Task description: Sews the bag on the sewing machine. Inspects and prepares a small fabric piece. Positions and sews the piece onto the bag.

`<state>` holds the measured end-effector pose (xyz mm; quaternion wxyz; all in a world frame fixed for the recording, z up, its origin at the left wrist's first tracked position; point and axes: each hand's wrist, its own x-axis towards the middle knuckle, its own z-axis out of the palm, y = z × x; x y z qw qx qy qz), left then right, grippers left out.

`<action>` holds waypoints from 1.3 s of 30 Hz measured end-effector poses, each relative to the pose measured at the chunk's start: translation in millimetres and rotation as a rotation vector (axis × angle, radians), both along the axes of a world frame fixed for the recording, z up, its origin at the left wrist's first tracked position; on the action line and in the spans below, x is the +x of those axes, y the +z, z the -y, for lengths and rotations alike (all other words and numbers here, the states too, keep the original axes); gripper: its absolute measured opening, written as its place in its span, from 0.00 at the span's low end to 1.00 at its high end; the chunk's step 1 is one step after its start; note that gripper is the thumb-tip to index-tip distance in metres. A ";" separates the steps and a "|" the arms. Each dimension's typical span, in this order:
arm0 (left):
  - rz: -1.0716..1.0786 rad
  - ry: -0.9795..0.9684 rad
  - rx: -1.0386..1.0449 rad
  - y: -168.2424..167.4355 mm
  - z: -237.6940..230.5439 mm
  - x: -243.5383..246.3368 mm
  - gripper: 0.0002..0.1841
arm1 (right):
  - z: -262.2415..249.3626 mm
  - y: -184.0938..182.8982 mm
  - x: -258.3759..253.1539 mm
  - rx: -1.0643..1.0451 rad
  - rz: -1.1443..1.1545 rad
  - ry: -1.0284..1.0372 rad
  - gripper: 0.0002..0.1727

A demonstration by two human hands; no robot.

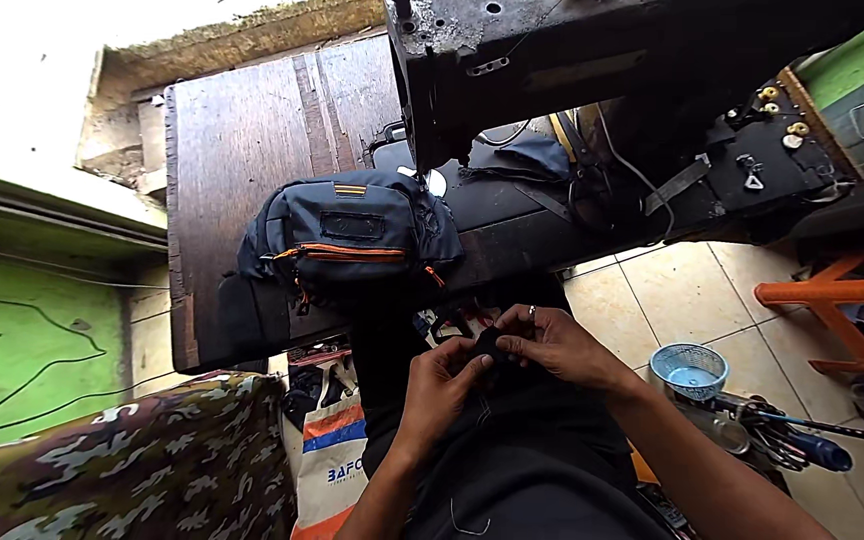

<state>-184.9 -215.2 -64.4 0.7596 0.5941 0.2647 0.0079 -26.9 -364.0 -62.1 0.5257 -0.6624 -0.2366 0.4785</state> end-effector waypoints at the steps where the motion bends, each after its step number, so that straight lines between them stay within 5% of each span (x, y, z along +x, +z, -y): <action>1: 0.002 -0.010 0.033 -1.5 1.0 -0.4 0.06 | 0.0 -0.9 -0.1 -0.001 0.012 -0.015 0.08; 8: -0.019 -0.013 0.109 -7.2 2.4 -1.3 0.06 | -2.7 -4.0 2.4 -0.015 0.023 -0.023 0.06; 12: -0.070 -0.022 0.083 -4.4 0.6 -1.8 0.06 | -2.2 -2.8 2.2 -0.009 -0.154 -0.052 0.18; 16: -0.096 -0.012 -0.002 -3.0 -0.5 -2.0 0.06 | -0.4 -3.1 0.2 -0.006 -0.155 -0.040 0.08; 20: -0.052 -0.106 -0.001 -7.2 0.1 -1.5 0.15 | -1.3 -3.6 -3.7 -0.049 -0.030 -0.005 0.05; 23: -0.042 -0.060 -0.087 -9.8 2.8 -1.1 0.09 | -2.1 -2.2 -8.1 -0.084 0.105 0.041 0.11; 31: -0.101 0.006 -0.209 -5.6 1.4 -1.5 0.08 | 0.3 -16.6 -12.9 0.187 0.955 0.140 0.14; 39: 0.020 -0.091 0.146 -14.6 0.6 -6.4 0.10 | -7.7 -17.1 -27.6 0.129 1.147 0.122 0.10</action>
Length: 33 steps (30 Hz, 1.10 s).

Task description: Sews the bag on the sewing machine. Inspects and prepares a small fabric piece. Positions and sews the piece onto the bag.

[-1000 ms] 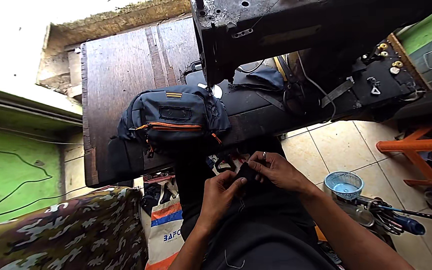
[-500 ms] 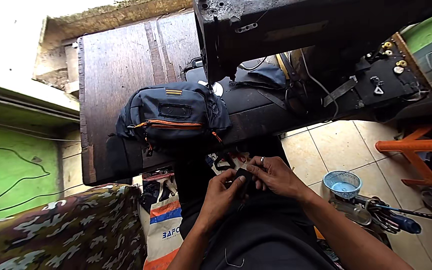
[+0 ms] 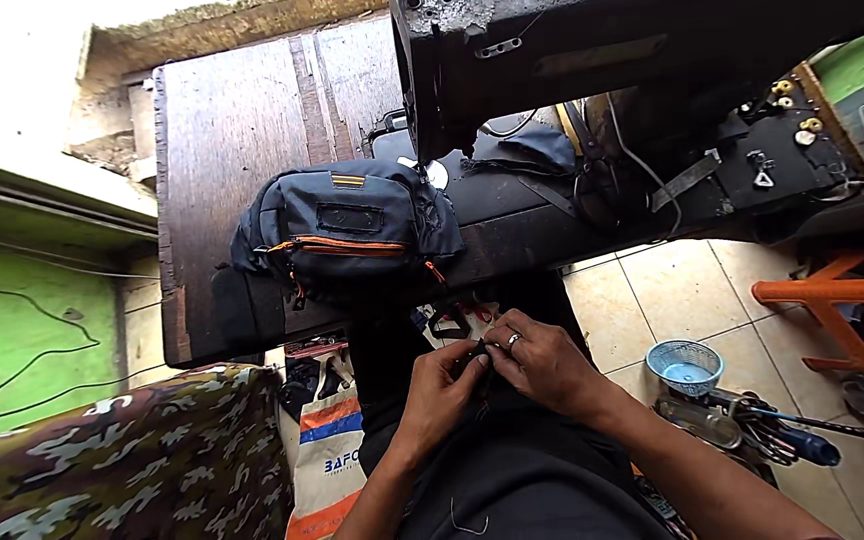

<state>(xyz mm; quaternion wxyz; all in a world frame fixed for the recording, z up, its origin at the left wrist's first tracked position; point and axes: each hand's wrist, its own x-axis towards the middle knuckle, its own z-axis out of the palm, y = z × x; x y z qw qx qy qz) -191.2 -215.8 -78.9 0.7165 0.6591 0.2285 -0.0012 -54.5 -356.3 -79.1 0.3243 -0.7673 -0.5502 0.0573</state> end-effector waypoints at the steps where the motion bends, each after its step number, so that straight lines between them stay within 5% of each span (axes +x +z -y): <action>1: 0.029 -0.012 0.061 -1.7 -0.2 -0.7 0.10 | -1.1 0.3 -0.1 -0.011 0.010 0.003 0.09; 5: 0.071 -0.064 0.071 -1.6 -6.0 0.3 0.10 | -6.6 -2.9 1.6 -0.024 0.059 0.002 0.08; 10: -0.032 -0.032 -0.215 9.3 -13.7 2.5 0.10 | -2.8 3.3 19.7 -0.024 -0.130 -0.150 0.10; 15: -0.067 -0.010 -0.321 8.6 -13.1 3.3 0.10 | 9.0 3.4 39.3 -0.114 -0.284 -0.182 0.32; 20: -0.008 -0.067 -0.221 7.3 -8.4 5.7 0.10 | -0.7 4.7 17.0 -0.115 -0.656 -0.027 0.19; 24: -0.041 -0.100 -0.147 7.9 -9.9 6.2 0.10 | -8.4 -3.7 11.6 -0.105 -0.555 -0.084 0.19; 29: -0.105 -0.018 -0.235 10.9 -6.3 10.9 0.10 | -7.1 -7.5 8.7 -0.082 -0.113 -0.243 0.21; 33: -0.109 0.029 -0.238 12.5 -4.7 12.3 0.10 | 4.1 4.2 16.4 0.027 -0.110 -0.064 0.13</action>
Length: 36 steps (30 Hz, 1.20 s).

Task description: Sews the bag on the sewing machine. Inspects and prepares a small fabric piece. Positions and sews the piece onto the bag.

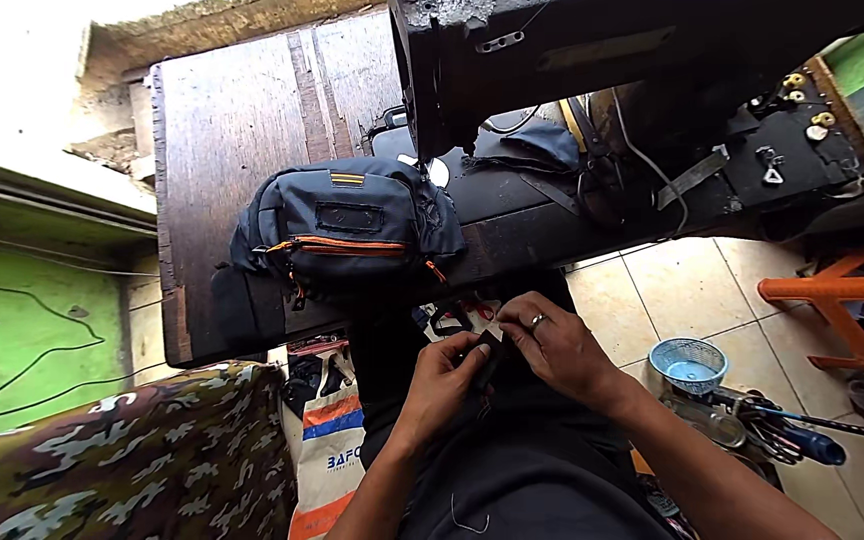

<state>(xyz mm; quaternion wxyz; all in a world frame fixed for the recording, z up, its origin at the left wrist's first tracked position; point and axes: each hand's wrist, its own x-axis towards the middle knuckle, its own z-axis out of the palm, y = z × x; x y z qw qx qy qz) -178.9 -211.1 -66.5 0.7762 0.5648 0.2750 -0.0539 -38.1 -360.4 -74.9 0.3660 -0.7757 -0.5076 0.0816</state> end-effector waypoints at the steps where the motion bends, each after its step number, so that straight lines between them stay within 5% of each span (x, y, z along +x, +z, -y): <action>1: 0.008 -0.001 0.017 -1.1 0.2 0.8 0.10 | 0.9 1.5 -1.6 0.029 0.017 0.047 0.12; 10: 0.243 -0.090 0.621 -15.9 0.4 0.3 0.12 | -12.7 -6.3 -9.2 0.003 0.228 0.042 0.11; 15: 0.084 -0.034 0.232 -4.2 -3.8 2.9 0.11 | -10.1 -9.0 6.3 -0.111 0.139 -0.131 0.13; 19: 0.011 0.001 0.055 -1.3 -4.6 3.6 0.11 | 1.1 -9.3 20.9 -0.208 -0.078 -0.158 0.32; 23: 0.031 -0.007 0.079 -3.2 -3.4 5.5 0.11 | 0.4 -1.9 10.0 -0.064 -0.274 0.006 0.19; 31: 0.083 -0.014 0.289 -3.4 -2.4 6.3 0.10 | -8.8 -2.6 -3.2 0.070 0.212 0.050 0.11; 36: 0.249 -0.045 0.790 -16.0 0.4 5.1 0.12 | -16.2 -2.8 -4.6 0.031 0.258 0.052 0.11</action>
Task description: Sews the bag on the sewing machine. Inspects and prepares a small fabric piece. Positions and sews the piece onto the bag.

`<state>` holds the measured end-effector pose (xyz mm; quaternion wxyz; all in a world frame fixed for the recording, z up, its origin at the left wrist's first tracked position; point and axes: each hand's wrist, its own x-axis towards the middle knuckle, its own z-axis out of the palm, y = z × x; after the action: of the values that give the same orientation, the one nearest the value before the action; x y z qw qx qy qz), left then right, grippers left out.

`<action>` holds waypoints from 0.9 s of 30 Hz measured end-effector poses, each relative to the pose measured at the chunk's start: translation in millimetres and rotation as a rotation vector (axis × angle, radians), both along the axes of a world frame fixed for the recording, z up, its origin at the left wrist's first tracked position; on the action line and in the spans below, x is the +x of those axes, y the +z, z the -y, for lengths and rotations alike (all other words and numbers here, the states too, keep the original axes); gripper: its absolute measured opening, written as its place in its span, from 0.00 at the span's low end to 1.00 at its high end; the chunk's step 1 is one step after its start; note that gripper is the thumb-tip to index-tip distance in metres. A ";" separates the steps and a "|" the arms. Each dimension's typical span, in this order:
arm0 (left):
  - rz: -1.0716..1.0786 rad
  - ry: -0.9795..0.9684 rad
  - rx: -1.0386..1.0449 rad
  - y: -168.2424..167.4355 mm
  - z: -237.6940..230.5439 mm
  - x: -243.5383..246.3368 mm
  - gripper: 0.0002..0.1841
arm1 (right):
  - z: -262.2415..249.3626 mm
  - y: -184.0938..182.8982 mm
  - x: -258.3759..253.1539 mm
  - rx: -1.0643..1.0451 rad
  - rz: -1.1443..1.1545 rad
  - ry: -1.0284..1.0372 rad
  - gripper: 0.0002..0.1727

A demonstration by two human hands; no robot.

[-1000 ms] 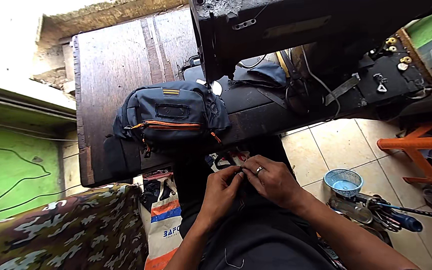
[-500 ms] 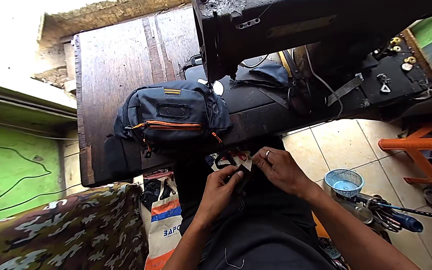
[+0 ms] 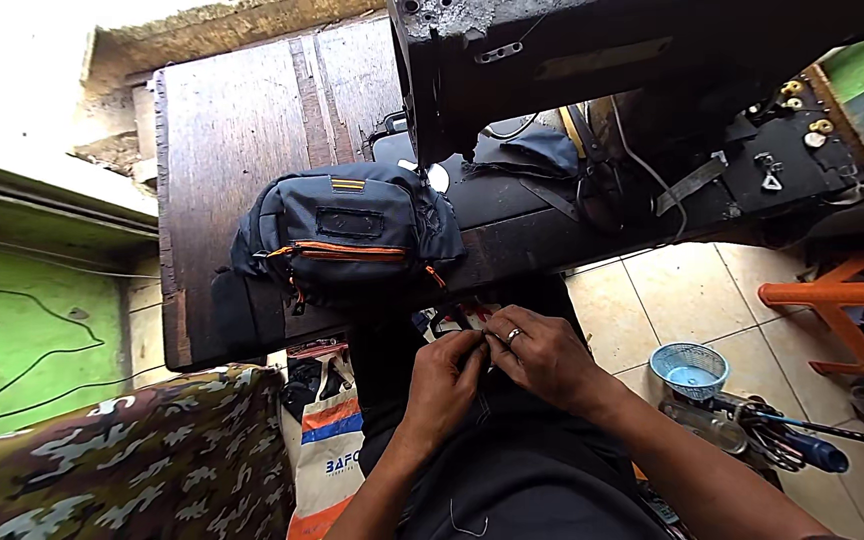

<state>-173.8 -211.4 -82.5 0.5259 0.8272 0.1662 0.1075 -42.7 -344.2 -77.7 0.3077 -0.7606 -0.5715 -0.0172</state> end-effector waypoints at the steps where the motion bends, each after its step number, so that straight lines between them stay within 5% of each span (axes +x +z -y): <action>1: 0.017 -0.003 0.064 -1.4 0.7 0.0 0.12 | -1.7 0.1 0.1 -0.014 0.027 0.003 0.11; 5: 0.025 -0.041 0.060 -3.0 -2.0 -0.4 0.12 | -4.7 -2.9 4.3 -0.033 0.035 0.019 0.11; 9: -0.162 0.021 -0.488 5.4 -8.5 -1.9 0.11 | 2.6 -3.9 19.9 -0.055 -0.134 -0.133 0.11; 13: -0.257 0.059 -0.782 13.2 -8.9 0.1 0.11 | 14.3 -2.4 35.3 -0.154 -0.198 -0.210 0.28; 17: -0.241 0.071 -0.799 15.2 -7.1 2.8 0.11 | 17.3 6.0 21.6 -0.070 -0.261 0.018 0.13; 22: -0.212 0.085 -0.733 16.6 -4.2 4.3 0.11 | 9.4 5.2 -0.3 0.007 -0.027 -0.012 0.10; 27: -0.119 0.060 -0.440 6.2 -3.4 1.9 0.11 | 0.4 0.5 -4.9 -0.055 0.098 -0.040 0.10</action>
<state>-171.9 -208.0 -76.3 0.6795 0.6922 0.2408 0.0352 -47.6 -344.5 -77.2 0.2579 -0.7782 -0.5709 -0.0446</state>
